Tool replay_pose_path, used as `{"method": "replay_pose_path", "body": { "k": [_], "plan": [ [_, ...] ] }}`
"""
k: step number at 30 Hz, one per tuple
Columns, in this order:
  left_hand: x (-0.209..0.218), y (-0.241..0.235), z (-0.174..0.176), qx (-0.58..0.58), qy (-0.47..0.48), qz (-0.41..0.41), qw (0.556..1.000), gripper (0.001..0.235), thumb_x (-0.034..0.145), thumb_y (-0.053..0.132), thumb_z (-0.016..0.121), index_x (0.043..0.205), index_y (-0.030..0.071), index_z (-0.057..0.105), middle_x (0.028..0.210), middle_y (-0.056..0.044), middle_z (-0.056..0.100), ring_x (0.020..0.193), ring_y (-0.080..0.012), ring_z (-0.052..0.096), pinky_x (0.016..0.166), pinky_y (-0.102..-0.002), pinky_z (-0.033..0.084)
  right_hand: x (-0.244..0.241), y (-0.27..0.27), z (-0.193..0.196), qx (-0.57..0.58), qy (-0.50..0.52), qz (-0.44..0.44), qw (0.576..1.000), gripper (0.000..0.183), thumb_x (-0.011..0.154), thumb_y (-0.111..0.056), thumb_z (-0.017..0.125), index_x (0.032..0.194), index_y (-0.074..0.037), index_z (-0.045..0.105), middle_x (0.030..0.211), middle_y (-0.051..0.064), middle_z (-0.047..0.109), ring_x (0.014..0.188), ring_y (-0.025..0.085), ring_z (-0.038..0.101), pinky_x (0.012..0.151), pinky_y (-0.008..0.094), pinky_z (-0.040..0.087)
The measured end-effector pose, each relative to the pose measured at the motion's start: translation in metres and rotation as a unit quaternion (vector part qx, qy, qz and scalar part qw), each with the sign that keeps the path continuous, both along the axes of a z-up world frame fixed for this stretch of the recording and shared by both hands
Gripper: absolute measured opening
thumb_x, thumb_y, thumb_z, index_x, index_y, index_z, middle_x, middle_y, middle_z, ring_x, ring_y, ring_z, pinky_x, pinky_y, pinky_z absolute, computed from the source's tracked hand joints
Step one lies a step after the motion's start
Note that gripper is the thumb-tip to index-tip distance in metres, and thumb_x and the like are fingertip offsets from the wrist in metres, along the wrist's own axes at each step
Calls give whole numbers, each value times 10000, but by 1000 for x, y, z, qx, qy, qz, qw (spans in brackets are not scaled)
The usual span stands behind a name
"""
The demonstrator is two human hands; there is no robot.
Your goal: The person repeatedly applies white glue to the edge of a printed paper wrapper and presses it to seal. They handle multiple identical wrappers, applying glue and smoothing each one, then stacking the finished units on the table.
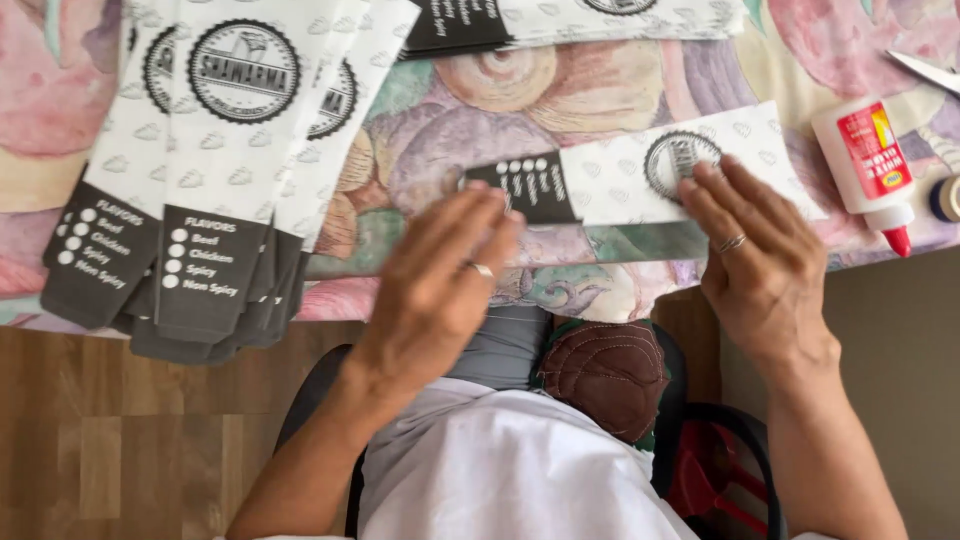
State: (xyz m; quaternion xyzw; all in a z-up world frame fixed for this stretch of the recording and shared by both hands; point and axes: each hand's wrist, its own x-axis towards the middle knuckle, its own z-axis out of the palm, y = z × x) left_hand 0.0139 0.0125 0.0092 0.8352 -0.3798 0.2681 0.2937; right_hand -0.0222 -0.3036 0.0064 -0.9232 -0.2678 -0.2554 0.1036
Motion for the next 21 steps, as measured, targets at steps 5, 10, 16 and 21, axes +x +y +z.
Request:
{"method": "replay_pose_path", "body": {
  "k": [5,10,16,21],
  "plan": [
    [1,-38,-29,33,25,-89,995,200,970,-123,700,1165,-88,726,1308,-276,672,1291,-432,612,1140,-520,490,-18,0,2,5,26,-11,1000,410,982,172,537,1336,45,699,1392,237,693,1326,439,667,1132,535,548],
    [-1,-39,-37,36,41,-73,996,262,910,-134,763,1162,-65,739,1285,-254,695,1283,-420,617,1121,-502,516,-24,-16,2,110,74,24,991,400,957,149,624,1338,32,661,1405,267,652,1380,518,612,1210,619,515],
    [-1,-41,-34,21,15,-82,996,150,934,-156,723,1067,-93,752,1252,-266,695,1240,-443,635,1073,-525,544,-23,-26,4,128,52,28,990,110,1016,161,720,1109,103,735,1224,272,730,1212,496,713,1062,508,600],
    [-1,-42,-33,21,6,-81,996,133,918,-152,753,1045,-110,757,1215,-273,709,1200,-439,653,1041,-510,569,-21,-29,4,145,63,38,987,104,1023,180,675,1083,114,728,1175,280,730,1188,513,712,1044,518,599]
  ]
}}
